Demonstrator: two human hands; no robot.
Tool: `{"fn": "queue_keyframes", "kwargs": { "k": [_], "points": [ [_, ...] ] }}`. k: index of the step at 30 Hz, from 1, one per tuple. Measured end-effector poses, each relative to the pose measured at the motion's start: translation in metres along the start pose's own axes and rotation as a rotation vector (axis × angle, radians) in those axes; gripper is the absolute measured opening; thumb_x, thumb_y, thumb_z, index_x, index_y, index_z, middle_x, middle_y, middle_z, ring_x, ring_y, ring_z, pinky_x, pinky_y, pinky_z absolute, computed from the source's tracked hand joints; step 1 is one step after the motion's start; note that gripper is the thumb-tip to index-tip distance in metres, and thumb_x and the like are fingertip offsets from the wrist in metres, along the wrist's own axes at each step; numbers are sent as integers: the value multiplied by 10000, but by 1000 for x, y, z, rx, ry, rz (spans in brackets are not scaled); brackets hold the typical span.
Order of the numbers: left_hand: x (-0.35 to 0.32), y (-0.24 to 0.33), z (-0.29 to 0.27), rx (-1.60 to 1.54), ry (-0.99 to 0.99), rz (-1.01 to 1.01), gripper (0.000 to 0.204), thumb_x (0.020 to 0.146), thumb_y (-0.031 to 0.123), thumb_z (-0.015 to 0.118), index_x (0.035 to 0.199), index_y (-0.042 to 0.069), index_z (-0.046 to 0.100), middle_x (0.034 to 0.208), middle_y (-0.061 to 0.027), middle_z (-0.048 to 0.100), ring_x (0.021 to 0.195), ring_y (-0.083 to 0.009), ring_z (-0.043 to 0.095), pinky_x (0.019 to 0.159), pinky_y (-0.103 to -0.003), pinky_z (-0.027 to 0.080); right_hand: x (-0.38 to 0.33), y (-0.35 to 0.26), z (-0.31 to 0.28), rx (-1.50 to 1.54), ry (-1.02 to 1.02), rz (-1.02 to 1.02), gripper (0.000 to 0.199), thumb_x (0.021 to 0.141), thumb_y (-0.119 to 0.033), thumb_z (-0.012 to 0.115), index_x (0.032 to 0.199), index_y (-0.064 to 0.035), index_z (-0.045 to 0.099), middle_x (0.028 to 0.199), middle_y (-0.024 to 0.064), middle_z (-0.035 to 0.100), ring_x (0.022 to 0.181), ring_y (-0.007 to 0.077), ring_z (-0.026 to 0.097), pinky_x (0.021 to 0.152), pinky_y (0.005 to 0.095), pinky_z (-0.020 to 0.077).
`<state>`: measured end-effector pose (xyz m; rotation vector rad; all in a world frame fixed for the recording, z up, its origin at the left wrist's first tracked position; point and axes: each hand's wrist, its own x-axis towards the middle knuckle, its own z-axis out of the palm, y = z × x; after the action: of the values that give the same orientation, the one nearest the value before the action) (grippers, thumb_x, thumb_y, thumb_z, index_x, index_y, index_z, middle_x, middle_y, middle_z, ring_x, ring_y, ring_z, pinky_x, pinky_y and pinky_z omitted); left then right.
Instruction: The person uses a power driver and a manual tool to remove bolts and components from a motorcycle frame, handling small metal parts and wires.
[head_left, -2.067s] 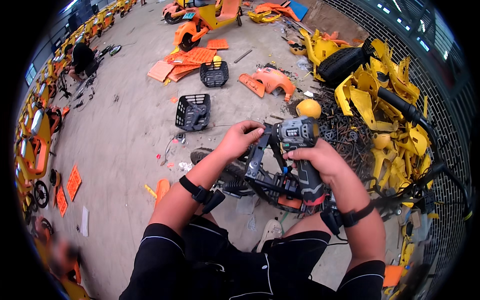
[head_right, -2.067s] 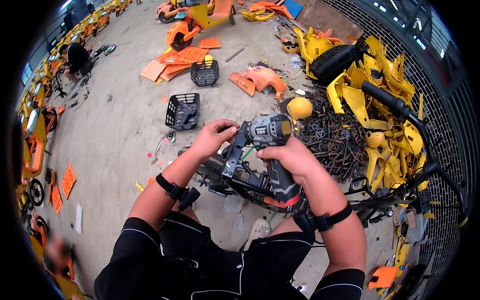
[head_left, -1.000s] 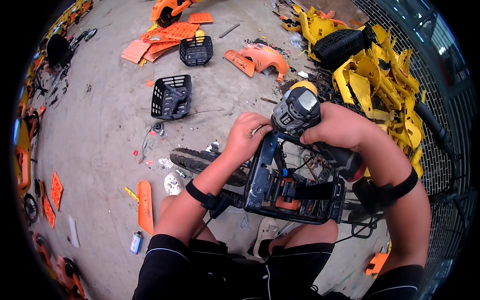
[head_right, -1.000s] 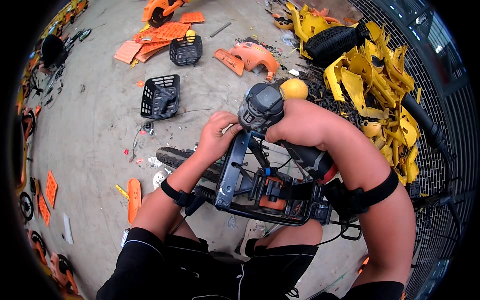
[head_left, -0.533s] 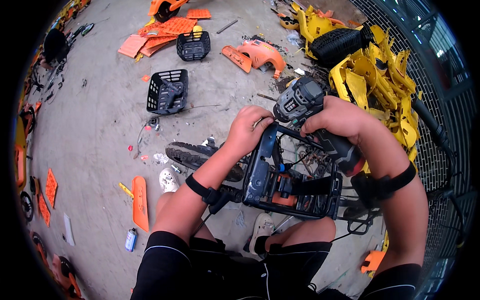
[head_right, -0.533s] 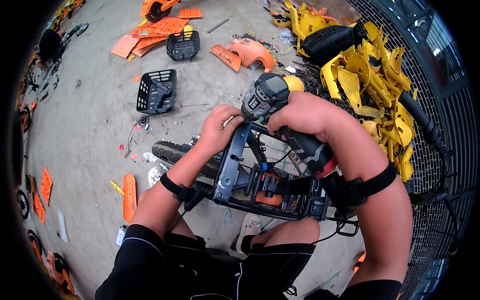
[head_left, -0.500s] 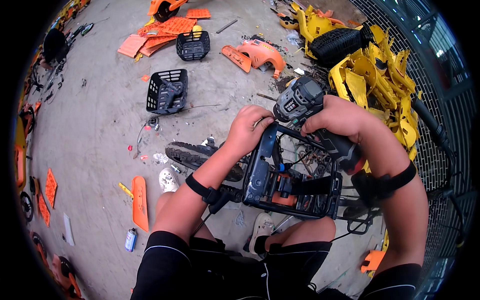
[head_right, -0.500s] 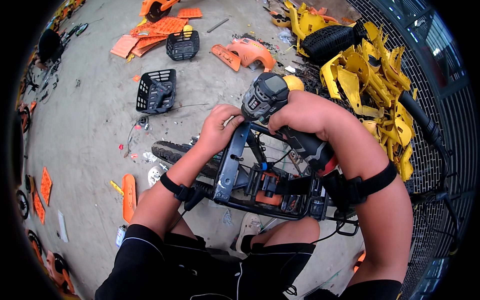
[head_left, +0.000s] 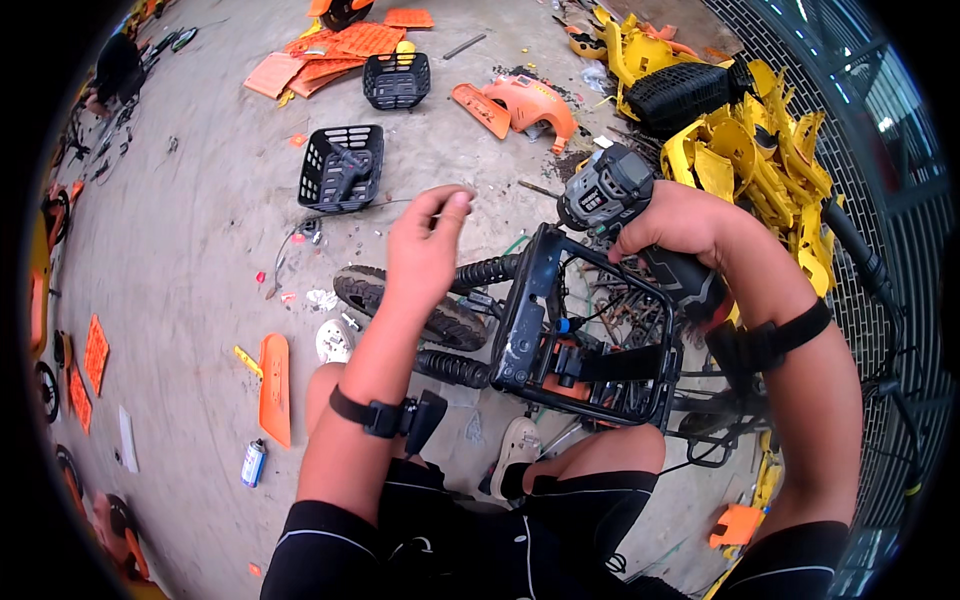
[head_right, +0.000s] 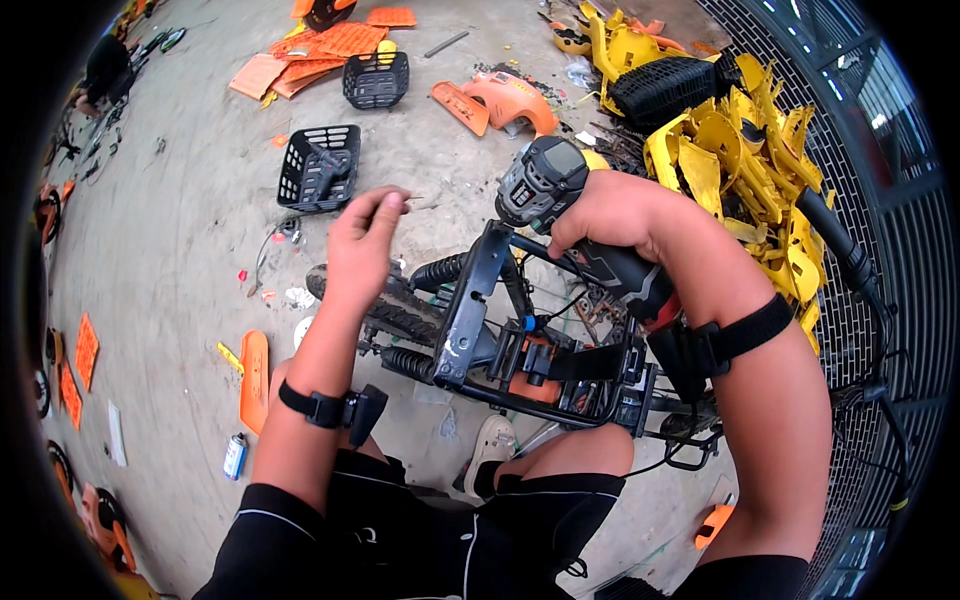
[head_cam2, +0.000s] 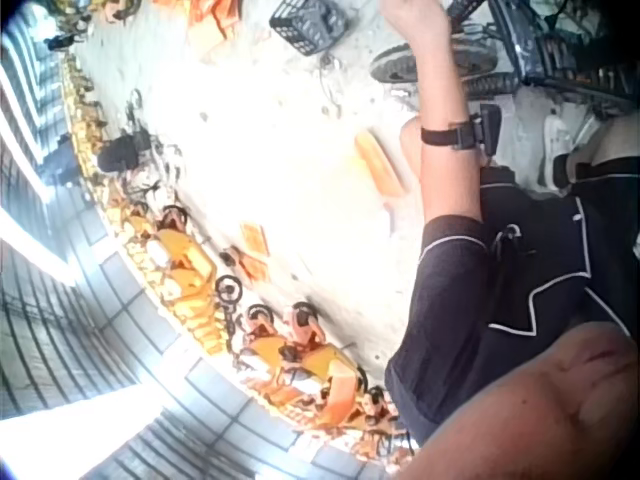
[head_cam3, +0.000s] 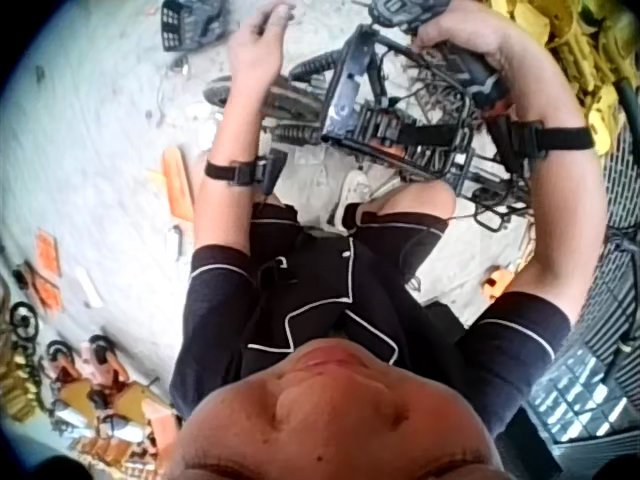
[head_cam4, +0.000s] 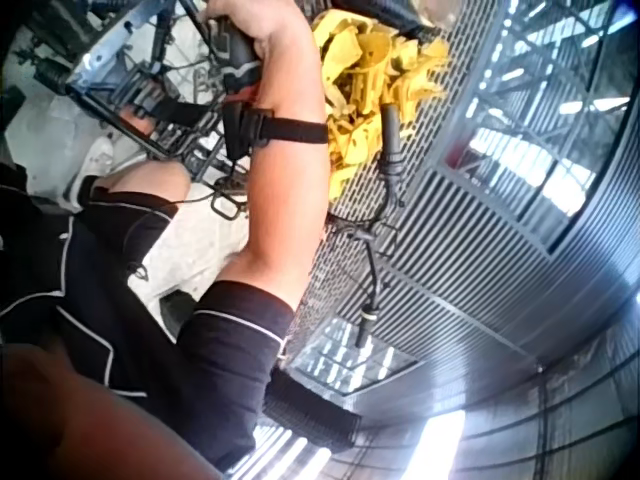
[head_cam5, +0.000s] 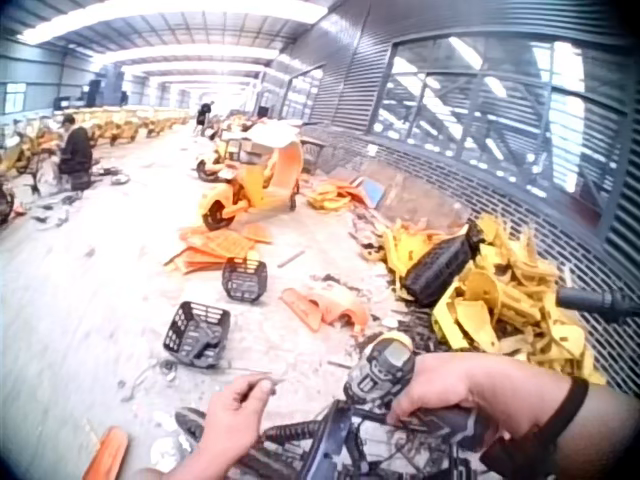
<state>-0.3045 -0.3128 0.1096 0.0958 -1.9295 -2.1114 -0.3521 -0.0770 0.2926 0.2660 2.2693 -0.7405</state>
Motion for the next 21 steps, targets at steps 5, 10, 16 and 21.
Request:
{"fn": "queue_keyframes", "kwargs": {
  "k": [5,10,16,21],
  "points": [
    [-30,-37,-42,118,115,-191,289,1007,262,620,1080,-5,707,961,-77,717,914,-150,650,824,-298,496,-7,-12,8,-5,4,-15,204,699,-19,775,881,37,702,767,97,676,629,170,633,565,348,535],
    [-18,-65,-42,421,-71,38,245,974,229,651,1046,4,713,937,-150,710,870,-237,663,795,-339,510,-14,-17,16,-41,40,-73,216,699,-24,758,901,32,706,782,92,681,644,162,635,570,341,532],
    [-21,-72,-53,469,-173,48,258,964,230,666,1032,-14,711,916,-157,700,847,-262,658,783,-363,512,-16,-31,23,-144,40,-108,369,684,-12,741,1050,12,699,861,83,690,717,170,639,633,332,541],
    [-25,-71,-47,477,-237,18,269,962,247,661,1024,-9,715,916,-173,692,837,-300,658,767,-378,512,-19,-29,24,-164,75,-131,323,699,15,744,1018,8,696,819,52,692,672,136,613,633,291,511]
  ]
}}
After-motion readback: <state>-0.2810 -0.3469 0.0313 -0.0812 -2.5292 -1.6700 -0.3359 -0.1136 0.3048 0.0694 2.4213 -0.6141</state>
